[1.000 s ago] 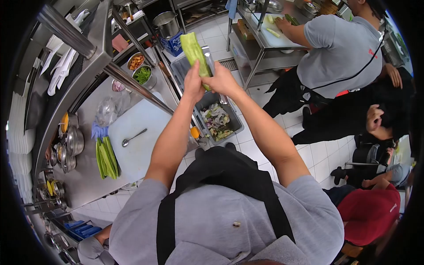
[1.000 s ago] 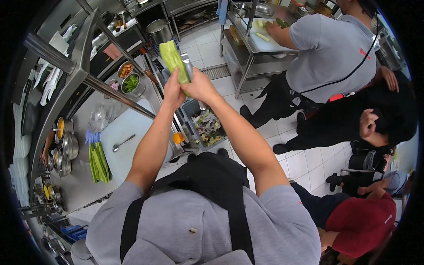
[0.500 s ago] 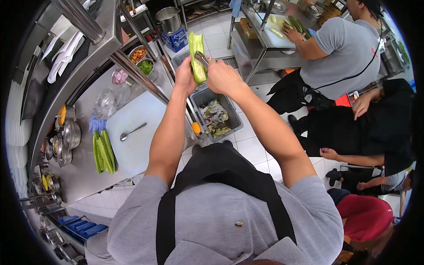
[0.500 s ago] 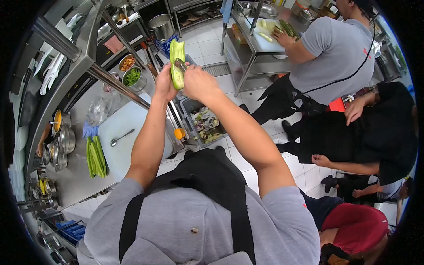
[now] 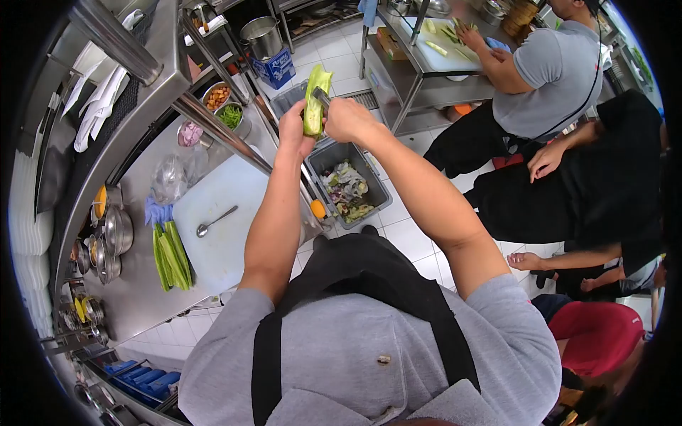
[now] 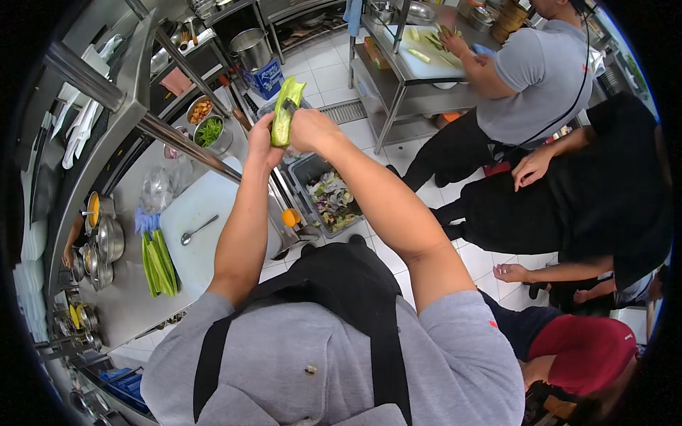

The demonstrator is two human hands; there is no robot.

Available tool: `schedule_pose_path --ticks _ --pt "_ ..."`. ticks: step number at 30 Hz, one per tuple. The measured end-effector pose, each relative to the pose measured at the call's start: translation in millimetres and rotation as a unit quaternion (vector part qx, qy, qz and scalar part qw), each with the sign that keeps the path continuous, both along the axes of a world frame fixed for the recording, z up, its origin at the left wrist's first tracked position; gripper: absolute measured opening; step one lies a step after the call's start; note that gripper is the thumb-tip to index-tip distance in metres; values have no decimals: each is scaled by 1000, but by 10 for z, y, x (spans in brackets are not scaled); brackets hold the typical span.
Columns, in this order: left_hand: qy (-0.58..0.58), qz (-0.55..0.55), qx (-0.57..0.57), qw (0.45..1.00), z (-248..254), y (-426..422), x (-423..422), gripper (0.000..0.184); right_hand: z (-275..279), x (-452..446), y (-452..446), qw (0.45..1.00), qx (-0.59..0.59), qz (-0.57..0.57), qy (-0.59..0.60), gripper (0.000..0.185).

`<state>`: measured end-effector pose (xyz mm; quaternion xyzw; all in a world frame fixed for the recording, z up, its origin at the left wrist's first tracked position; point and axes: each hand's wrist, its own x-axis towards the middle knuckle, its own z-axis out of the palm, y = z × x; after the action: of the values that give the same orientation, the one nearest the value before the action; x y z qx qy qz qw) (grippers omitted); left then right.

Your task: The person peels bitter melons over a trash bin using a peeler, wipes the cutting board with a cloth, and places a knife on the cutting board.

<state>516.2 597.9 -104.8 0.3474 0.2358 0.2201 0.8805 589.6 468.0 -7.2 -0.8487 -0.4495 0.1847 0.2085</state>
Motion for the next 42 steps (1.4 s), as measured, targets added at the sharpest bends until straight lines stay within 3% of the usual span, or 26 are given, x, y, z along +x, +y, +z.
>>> schedule_pose_path --ticks 2,8,10,18,20,25,31,33,37,42 --pt "-33 46 -14 998 -18 -72 25 28 -8 -13 -14 1000 6 -18 15 30" --pt "-21 9 39 999 -24 230 124 38 75 -56 -2 996 -12 84 -16 25" --pt "-5 -2 50 999 27 234 138 44 74 -75 46 989 -87 121 -20 27" --pt "-4 7 80 997 64 233 248 42 129 -59 -68 988 -80 128 -28 26" --pt "-95 -18 45 994 77 222 244 43 251 -31 -116 995 -42 92 -24 25" --pt "-130 -1 -4 991 133 106 259 44 220 27 -68 997 -42 64 -23 25" --pt "-70 31 107 991 148 235 280 40 194 14 -55 989 -47 133 -53 26" --pt "-64 36 151 986 160 245 287 39 303 -25 -81 990 -83 115 -10 25" --pt "-16 31 154 987 262 285 236 41 202 -95 -173 985 -103 135 -12 25" --pt "-110 -15 104 988 326 273 248 39 400 -57 -234 993 -59 83 -62 26"
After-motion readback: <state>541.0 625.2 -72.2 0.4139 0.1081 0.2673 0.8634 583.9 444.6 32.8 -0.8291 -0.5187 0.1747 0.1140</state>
